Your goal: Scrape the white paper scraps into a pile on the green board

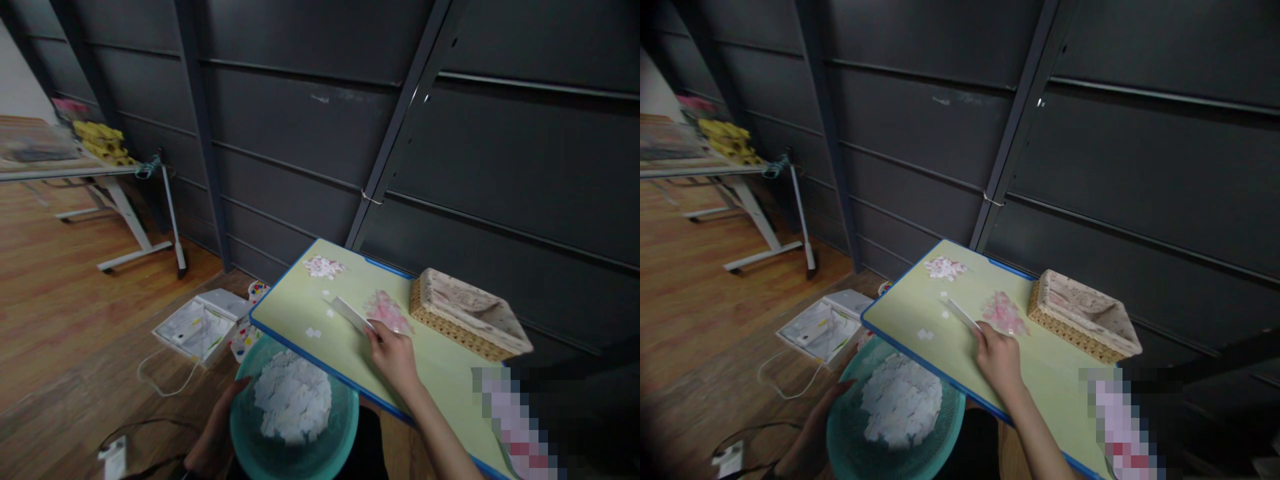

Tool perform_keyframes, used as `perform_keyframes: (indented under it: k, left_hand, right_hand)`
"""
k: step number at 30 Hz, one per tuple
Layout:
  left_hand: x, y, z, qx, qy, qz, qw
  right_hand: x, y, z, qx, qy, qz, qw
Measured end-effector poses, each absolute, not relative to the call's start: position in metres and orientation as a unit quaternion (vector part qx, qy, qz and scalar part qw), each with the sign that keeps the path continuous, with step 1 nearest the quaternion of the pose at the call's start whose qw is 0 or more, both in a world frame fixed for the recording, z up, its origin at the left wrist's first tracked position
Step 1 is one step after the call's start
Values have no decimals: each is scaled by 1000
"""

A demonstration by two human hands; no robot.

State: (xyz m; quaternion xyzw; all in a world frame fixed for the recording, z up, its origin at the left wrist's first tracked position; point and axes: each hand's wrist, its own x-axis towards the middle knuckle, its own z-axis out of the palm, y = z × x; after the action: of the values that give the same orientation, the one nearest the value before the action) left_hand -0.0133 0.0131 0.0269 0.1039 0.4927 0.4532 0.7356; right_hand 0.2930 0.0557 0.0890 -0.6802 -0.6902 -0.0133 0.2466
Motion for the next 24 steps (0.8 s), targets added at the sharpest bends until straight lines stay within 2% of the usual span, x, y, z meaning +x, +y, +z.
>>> perform_keyframes:
  k: [3, 8, 13, 18, 21, 24]
  left_hand:
    - [-15, 13, 27, 107, 495, 450, 736]
    - [-17, 15, 28, 123, 486, 451, 739]
    - [-18, 14, 25, 123, 476, 443, 750]
    - [-19, 13, 22, 118, 470, 450, 750]
    - [-19, 15, 21, 113, 470, 442, 756]
    - [-18, 17, 24, 98, 476, 425, 764]
  right_hand:
    - [291, 55, 83, -659, -718, -20, 223]
    - [278, 41, 85, -581, -781, 53, 222]
    - [261, 24, 93, -545, -790, 126, 249]
    - [263, 32, 99, -576, -736, 189, 302]
    - [274, 55, 98, -618, -699, 126, 336]
    - [282, 83, 98, -651, -694, 13, 308]
